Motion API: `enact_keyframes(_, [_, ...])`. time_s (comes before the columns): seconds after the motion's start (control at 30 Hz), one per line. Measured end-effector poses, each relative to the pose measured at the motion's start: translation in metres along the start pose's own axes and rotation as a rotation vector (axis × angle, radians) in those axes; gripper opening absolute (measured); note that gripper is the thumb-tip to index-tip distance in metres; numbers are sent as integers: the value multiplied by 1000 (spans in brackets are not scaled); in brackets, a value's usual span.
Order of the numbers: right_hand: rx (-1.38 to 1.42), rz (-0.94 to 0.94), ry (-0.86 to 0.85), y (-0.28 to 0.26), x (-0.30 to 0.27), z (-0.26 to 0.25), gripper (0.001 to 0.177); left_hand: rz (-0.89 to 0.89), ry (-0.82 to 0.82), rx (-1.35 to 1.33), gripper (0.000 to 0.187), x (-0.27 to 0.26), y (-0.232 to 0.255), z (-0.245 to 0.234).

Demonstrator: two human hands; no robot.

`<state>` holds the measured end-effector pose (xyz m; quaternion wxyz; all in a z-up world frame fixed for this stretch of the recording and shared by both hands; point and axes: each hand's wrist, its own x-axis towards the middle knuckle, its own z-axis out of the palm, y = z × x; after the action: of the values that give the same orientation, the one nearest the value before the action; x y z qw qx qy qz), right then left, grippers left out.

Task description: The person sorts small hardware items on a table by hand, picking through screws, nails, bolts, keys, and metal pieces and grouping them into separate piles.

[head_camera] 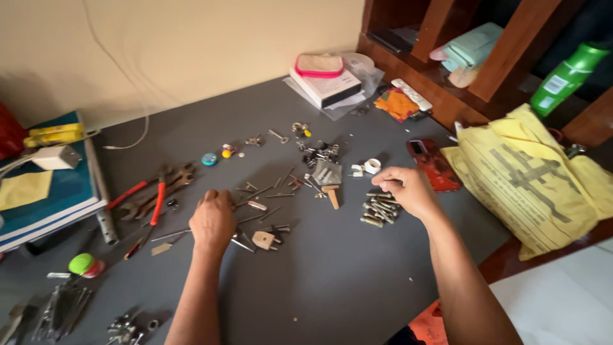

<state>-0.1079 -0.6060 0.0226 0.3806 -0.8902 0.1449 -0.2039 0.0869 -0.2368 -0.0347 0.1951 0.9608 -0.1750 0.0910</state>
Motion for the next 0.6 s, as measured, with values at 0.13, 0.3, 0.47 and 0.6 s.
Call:
enact_keyframes(0.13, [7,-44,-51,-40,8,19,16,36,40,-126,11,6,-14,16])
enact_keyframes(0.3, [135,-9,-169,-73,32,80,16,110,161,-232,12,9,-26,28])
enact_keyframes(0.47, [95,-206,-76,-82,57,165,13,127,196,-298,17,12,-33,29])
enact_keyframes(0.6, [-81,-381,31,-88,68,215,9,113,198,-375,12,15,-33,30])
